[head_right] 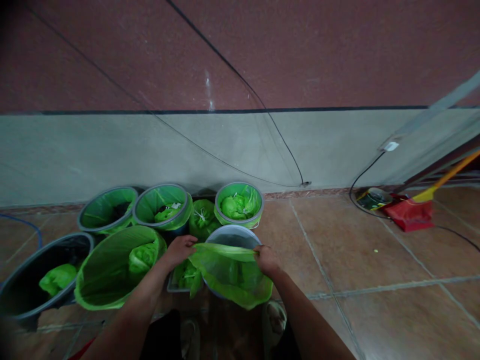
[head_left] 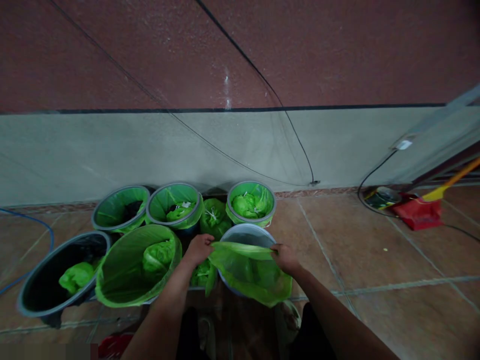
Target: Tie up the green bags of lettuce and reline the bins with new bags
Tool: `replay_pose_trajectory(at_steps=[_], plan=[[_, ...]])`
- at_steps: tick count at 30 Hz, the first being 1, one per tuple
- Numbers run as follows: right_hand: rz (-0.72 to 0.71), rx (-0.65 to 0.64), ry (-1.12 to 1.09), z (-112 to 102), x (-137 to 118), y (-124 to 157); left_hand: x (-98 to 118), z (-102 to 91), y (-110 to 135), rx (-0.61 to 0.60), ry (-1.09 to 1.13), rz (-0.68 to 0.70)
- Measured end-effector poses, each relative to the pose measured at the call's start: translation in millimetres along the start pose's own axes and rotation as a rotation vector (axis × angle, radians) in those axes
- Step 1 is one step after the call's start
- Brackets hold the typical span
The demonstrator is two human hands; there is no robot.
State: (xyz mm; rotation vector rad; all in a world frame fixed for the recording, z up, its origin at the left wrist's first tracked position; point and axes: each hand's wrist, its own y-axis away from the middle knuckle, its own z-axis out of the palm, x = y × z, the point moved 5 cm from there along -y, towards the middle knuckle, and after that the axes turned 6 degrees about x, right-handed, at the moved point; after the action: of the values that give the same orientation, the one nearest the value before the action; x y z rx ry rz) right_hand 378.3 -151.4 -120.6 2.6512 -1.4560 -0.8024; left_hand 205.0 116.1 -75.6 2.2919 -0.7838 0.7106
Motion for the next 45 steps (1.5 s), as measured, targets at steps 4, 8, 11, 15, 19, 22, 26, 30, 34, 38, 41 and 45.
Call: replay_pose_trajectory(at_steps=[4,8,11,15,19,22,26,30,34,38,41,45], plan=[[0.079,0.103,0.037,-16,10,-4,10,-3.4,1,0.233,-0.367,0.044],[0.118,0.166,0.026,-21,15,-4,12,1.2,4,0.252,-0.431,0.017],[0.123,0.166,-0.102,-15,21,-5,7,1.7,3,0.217,-0.42,-0.031],[0.059,0.074,-0.434,-5,17,-10,5,3.2,1,0.144,-0.418,-0.032],[0.084,-0.011,-0.596,-2,8,-12,6,4.8,0,0.119,-0.48,-0.042],[0.05,0.003,-0.545,-3,8,-9,6,5.0,0,0.118,-0.515,-0.04],[-0.002,-0.019,-0.466,1,15,-7,2,2.9,0,0.107,-0.519,-0.056],[0.04,0.04,-0.42,-1,18,-10,11,5.4,7,0.127,-0.532,0.016],[0.024,0.105,-0.465,-6,8,-11,41,33.5,16,0.035,-0.485,0.298],[0.052,0.114,-0.533,-7,3,-7,66,63.2,10,-0.086,-0.423,0.438],[0.001,0.04,-0.709,-12,-4,-1,72,69.8,-3,-0.104,-0.42,0.445],[0.064,0.021,-0.868,-29,-9,3,75,69.5,-13,-0.096,-0.442,0.512]])
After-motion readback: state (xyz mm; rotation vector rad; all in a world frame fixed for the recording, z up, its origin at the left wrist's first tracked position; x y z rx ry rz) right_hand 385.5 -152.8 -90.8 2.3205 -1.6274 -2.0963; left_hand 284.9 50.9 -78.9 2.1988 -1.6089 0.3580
